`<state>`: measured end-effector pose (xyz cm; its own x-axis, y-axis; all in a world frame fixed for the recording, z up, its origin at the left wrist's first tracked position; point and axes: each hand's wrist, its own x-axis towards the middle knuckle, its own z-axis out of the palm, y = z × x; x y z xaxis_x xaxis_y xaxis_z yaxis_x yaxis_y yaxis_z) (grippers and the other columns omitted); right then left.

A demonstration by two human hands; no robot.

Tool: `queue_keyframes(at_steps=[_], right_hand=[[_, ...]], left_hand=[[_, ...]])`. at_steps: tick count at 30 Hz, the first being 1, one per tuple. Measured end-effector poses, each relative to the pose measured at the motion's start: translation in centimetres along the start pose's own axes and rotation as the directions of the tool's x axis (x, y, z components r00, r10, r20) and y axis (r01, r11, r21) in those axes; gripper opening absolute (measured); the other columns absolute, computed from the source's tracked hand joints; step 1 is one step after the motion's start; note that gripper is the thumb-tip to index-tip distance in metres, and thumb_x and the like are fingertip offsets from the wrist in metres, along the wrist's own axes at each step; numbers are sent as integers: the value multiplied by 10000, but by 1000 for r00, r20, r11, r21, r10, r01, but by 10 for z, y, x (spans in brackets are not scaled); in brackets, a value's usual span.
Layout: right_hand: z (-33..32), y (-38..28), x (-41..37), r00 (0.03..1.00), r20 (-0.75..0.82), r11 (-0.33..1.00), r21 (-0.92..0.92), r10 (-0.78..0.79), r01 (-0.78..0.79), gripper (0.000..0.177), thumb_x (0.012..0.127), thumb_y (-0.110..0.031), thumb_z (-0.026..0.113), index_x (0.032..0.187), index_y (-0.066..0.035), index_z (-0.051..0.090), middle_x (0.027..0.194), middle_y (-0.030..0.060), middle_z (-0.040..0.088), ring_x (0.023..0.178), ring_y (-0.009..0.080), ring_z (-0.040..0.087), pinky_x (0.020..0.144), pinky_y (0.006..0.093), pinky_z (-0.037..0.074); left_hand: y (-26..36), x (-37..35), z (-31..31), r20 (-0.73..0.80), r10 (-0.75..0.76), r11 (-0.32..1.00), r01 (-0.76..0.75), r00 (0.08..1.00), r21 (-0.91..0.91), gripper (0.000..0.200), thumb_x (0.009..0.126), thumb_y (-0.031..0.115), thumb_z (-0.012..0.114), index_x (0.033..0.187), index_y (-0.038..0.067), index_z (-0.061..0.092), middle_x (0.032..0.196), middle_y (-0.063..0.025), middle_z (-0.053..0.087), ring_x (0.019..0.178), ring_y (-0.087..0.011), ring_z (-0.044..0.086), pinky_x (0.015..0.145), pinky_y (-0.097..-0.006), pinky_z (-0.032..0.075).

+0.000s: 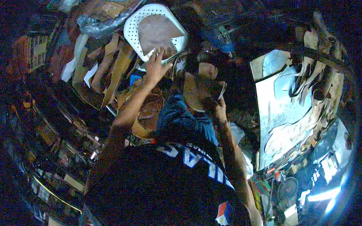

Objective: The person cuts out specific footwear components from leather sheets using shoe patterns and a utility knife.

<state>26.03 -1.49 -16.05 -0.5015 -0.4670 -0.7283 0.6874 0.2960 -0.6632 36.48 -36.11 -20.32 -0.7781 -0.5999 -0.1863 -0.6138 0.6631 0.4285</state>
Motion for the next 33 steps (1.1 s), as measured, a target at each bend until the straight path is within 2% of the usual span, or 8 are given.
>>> queue_keyframes(at_steps=[8, 9, 15, 22, 24, 26, 28, 33], right_hand=[[-120, 111, -70, 996, -84, 997, 79, -17, 23, 492, 903, 33, 510, 1375, -84, 434, 1192, 100, 590, 989, 220, 609, 826, 351, 524], [-131, 121, -81, 994, -104, 994, 109, 20, -9, 511, 893, 35, 517, 1381, -93, 429, 1159, 92, 601, 945, 209, 613, 791, 344, 530], [-118, 103, -106, 995, -90, 988, 148, 53, -39, 374, 887, -4, 508, 1255, -74, 509, 942, 94, 655, 722, 195, 632, 637, 338, 545], [-156, 111, -112, 977, -137, 986, 57, 165, -158, 399, 878, 27, 448, 1255, -77, 521, 1001, 125, 657, 855, 255, 659, 714, 380, 563], [-154, 104, -117, 975, -108, 973, 143, 195, -179, 506, 844, 31, 456, 1341, -61, 456, 1121, 84, 625, 944, 196, 605, 804, 323, 508], [-162, 107, -117, 993, -73, 989, -104, 96, -104, 423, 884, -43, 462, 1306, -61, 481, 1062, 75, 634, 854, 177, 601, 740, 303, 505], [-158, 105, -111, 994, -73, 994, -75, 78, -83, 365, 926, -150, 495, 1284, -78, 502, 1039, 63, 630, 818, 159, 581, 705, 297, 495], [-167, 104, -113, 987, -76, 989, 55, 140, -136, 472, 863, 3, 411, 1328, -43, 476, 1167, 141, 598, 978, 271, 606, 836, 364, 525]], left_hand=[[-26, 45, 20, 63, 177, 943, -188, 982, 275, 652, 733, 499, 714, 1204, 66, 590, 1286, -180, 458, 1120, -404, 477, 930, -481, 454], [-23, 47, 8, 72, 173, 962, -185, 982, 201, 496, 798, 505, 644, 1037, 73, 687, 1250, -172, 530, 1060, -360, 548, 923, -435, 469], [-64, 65, -5, 284, 88, 982, -35, 955, -187, 402, 877, 446, 596, 1017, 82, 693, 1046, -180, 651, 971, -299, 626, 835, -383, 488], [-82, 76, -28, 247, -179, 855, 275, 952, -439, 432, 876, 409, 641, 1105, 44, 669, 956, -72, 691, 822, -178, 630, 723, -311, 494], [-90, 86, -51, 308, -160, 657, 334, 938, -676, 421, 878, 402, 643, 1116, 56, 667, 952, -60, 681, 824, -147, 610, 714, -287, 488], [-39, 80, -116, 226, -275, 800, 353, 934, -486, 408, 884, 365, 653, 1140, 47, 640, 1019, -40, 654, 948, -160, 610, 861, -288, 484], [-68, 101, -122, 235, -97, 730, 229, 967, -644, 408, 875, 378, 661, 1113, 47, 644, 995, -30, 645, 936, -149, 602, 851, -301, 486], [-67, 113, -160, 218, -190, 640, 289, 957, -712, 425, 852, 405, 677, 1115, 72, 650, 1024, -28, 646, 975, -138, 580, 816, -316, 475]])
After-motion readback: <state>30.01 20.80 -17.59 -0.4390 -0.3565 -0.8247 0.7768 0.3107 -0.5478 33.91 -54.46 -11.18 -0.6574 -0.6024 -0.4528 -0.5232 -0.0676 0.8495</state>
